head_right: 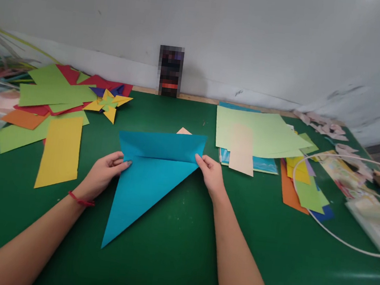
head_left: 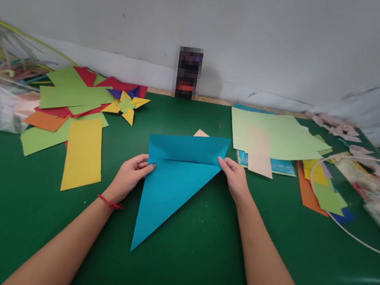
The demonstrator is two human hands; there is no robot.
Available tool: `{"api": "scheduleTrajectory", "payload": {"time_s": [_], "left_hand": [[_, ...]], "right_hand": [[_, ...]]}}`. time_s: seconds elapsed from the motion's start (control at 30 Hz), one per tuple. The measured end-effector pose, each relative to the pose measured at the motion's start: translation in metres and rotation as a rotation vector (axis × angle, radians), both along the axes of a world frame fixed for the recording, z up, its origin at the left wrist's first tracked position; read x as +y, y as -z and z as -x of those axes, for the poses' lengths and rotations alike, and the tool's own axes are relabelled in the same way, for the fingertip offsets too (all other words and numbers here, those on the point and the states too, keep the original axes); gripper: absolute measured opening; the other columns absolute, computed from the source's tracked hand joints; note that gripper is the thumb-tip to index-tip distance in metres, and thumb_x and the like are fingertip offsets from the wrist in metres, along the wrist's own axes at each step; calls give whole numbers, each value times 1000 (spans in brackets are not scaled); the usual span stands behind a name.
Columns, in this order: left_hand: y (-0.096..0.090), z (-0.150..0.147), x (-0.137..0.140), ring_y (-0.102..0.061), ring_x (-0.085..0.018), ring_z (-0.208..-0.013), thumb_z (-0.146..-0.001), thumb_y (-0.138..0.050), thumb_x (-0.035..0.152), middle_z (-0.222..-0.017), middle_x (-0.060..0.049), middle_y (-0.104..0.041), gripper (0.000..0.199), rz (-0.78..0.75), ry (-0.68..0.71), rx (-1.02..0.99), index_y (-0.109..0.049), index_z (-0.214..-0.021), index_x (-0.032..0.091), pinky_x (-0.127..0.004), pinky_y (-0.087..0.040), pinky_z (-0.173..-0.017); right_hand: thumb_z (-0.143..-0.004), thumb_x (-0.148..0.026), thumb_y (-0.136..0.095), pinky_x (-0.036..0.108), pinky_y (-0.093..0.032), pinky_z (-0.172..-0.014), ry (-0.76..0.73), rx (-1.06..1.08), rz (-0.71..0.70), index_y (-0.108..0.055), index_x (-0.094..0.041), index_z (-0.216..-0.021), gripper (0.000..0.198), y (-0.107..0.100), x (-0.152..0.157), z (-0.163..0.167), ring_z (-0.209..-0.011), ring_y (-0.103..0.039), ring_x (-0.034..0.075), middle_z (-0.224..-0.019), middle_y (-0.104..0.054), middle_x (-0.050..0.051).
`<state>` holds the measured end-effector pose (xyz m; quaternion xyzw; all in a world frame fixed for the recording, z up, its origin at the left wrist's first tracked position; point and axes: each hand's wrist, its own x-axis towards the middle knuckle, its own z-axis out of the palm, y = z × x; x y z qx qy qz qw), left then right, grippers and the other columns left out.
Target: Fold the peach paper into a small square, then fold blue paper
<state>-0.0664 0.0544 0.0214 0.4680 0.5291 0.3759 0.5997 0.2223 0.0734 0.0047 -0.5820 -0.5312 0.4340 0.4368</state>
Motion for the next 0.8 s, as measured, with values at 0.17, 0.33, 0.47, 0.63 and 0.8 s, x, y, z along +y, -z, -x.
{"api": "scheduleTrajectory", "payload": {"time_s": [0.17, 0.33, 0.47, 0.63, 0.8], "left_hand": [[-2, -3, 0, -41, -7, -49, -72, -61, 35, -58, 6, -46, 26, 40, -33, -55, -58, -93, 18, -19, -37, -49], [-3, -3, -1, -37, -8, -47, -72, -59, 37, -54, 7, -41, 30, 30, -40, -12, -58, -95, 19, -19, -34, -47], [-2, -2, -1, -40, -9, -49, -73, -56, 39, -55, 7, -42, 33, 47, -54, 27, -56, -99, 20, -20, -35, -48], [2, -2, 0, -49, -11, -59, -76, -52, 39, -67, 3, -51, 27, 46, -31, -36, -56, -94, 20, -23, -43, -56], [0, -2, 0, -54, -13, -67, -78, -49, 39, -75, 2, -55, 26, 53, -11, -54, -55, -96, 20, -27, -47, -65]], "right_hand": [[-76, -44, -55, 23, -30, -53, 12, 62, 12, -43, -19, -56, 34, 5, 0, 0, -52, -33, 10, -56, -35, -5], [-77, -44, -54, 24, -31, -54, 1, 72, 27, -46, -19, -60, 32, 9, 1, -1, -54, -36, 10, -57, -39, -4], [-76, -45, -53, 24, -31, -54, 1, 48, 18, -47, -19, -60, 31, 8, 1, -1, -53, -36, 11, -57, -40, -4], [-76, -47, -53, 25, -34, -55, -11, 8, 16, -50, -19, -61, 32, 5, -1, -1, -56, -41, 12, -58, -45, -2], [-76, -48, -53, 26, -39, -58, -16, 0, 23, -52, -19, -63, 32, 5, -1, -1, -60, -47, 13, -60, -51, -1]]}}
